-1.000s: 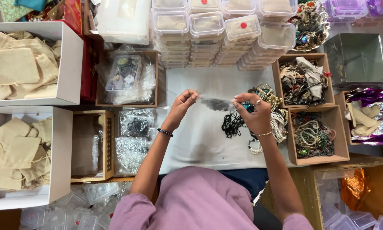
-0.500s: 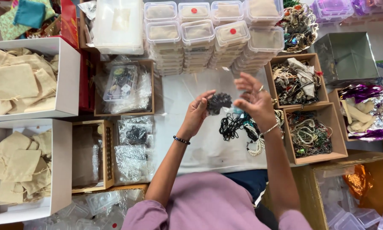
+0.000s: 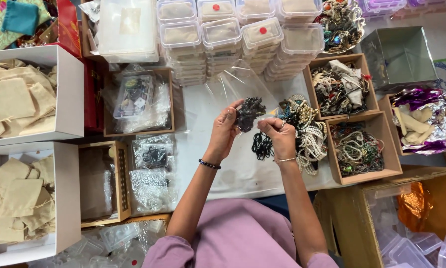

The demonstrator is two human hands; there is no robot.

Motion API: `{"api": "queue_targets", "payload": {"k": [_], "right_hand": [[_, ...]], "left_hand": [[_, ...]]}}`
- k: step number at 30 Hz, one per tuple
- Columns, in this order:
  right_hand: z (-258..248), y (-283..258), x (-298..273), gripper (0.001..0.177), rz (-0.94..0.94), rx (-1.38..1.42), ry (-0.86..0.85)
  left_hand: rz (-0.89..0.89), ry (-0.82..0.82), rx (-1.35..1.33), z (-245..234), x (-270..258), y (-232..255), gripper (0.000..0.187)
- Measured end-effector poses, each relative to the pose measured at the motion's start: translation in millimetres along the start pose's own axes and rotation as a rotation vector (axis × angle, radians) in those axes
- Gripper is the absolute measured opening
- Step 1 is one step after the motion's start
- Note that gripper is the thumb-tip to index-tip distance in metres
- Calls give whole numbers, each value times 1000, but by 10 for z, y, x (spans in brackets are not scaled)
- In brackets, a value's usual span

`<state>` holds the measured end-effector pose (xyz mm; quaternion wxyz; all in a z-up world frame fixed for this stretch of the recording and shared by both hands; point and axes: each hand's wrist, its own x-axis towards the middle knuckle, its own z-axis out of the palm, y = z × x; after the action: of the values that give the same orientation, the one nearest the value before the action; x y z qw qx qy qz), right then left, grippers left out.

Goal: The person sorts through a pile of necklaces and bracelets on a table, then places selected items into small clear plastic bags. They seal the bags and set them aside, repeating the process with different jewelry pieces.

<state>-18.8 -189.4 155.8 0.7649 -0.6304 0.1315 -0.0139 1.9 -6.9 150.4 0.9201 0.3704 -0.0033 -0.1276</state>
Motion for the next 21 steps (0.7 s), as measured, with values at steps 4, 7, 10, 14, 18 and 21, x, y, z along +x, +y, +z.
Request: {"api": "queue_targets", "payload": {"k": [4, 7, 10, 14, 18, 21], "right_hand": [[-59, 282, 96, 16, -64, 80, 70], [-265, 561, 140, 21, -80, 129, 29], [-242, 190, 16, 53, -33, 206, -133], [-174, 67, -23, 98, -21, 364, -328], [-129, 82, 32, 111, 5, 365, -440], [-232, 185, 66, 97, -6, 364, -437]], "left_hand": [[-6, -19, 16, 195, 1, 43, 51], [15, -20, 136, 191, 18, 57, 47], [146, -130, 545, 221, -6, 281, 35], [381, -333, 1210, 648, 58, 637, 25], [190, -398, 1589, 655, 305, 752, 21], [101, -364, 1293, 496, 298, 684, 24]]}}
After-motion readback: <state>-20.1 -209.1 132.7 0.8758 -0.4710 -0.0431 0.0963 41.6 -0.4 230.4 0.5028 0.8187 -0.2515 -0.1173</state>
